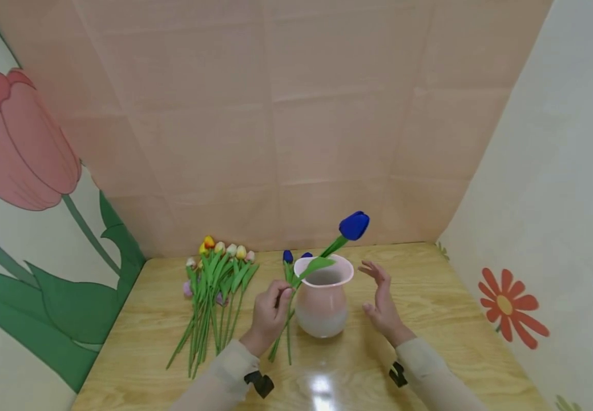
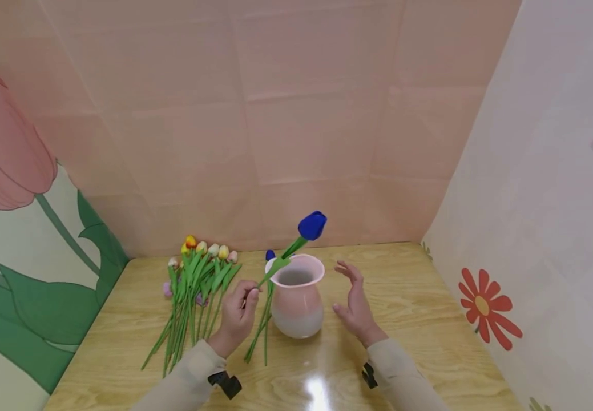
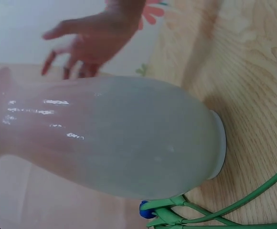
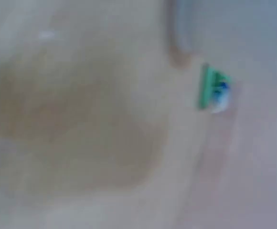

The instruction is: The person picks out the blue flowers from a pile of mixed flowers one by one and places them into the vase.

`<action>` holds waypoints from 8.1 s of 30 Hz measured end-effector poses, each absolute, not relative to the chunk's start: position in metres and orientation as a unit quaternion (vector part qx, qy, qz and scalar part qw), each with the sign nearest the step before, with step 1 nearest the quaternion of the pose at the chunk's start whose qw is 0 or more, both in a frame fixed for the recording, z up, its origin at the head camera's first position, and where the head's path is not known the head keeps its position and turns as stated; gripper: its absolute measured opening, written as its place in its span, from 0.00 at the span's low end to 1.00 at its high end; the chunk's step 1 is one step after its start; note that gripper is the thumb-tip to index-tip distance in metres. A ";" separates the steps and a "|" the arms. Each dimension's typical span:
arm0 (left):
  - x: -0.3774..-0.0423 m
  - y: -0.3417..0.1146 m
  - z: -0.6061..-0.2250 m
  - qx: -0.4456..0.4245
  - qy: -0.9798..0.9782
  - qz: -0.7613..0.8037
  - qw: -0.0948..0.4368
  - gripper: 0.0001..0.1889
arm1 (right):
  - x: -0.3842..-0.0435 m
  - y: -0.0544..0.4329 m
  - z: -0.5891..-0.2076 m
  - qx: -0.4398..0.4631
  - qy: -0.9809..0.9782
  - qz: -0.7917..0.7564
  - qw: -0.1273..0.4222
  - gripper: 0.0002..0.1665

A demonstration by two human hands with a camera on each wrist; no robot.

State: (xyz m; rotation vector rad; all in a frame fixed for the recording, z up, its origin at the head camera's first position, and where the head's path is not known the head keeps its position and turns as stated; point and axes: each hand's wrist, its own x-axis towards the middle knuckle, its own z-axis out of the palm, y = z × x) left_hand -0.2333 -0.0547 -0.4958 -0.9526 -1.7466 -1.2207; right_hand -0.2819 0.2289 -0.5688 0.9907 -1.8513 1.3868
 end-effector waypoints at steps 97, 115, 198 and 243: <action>-0.234 -0.078 -0.518 -0.127 -0.769 -0.587 0.217 0.15 | -0.227 0.188 -0.404 0.272 -0.816 0.350 0.371 0.11; -0.232 -0.080 -0.522 -0.122 -0.771 -0.586 0.218 0.15 | -0.229 0.177 -0.404 0.214 -0.862 0.378 0.259 0.18; -0.246 -0.088 -0.554 -0.125 -0.798 -0.560 0.182 0.15 | -0.266 0.219 -0.580 0.238 -0.838 0.449 -0.201 0.62; -0.249 -0.063 -0.607 0.017 -0.896 -0.444 -0.026 0.08 | -0.268 0.221 -0.580 0.212 -0.843 0.443 -0.219 0.61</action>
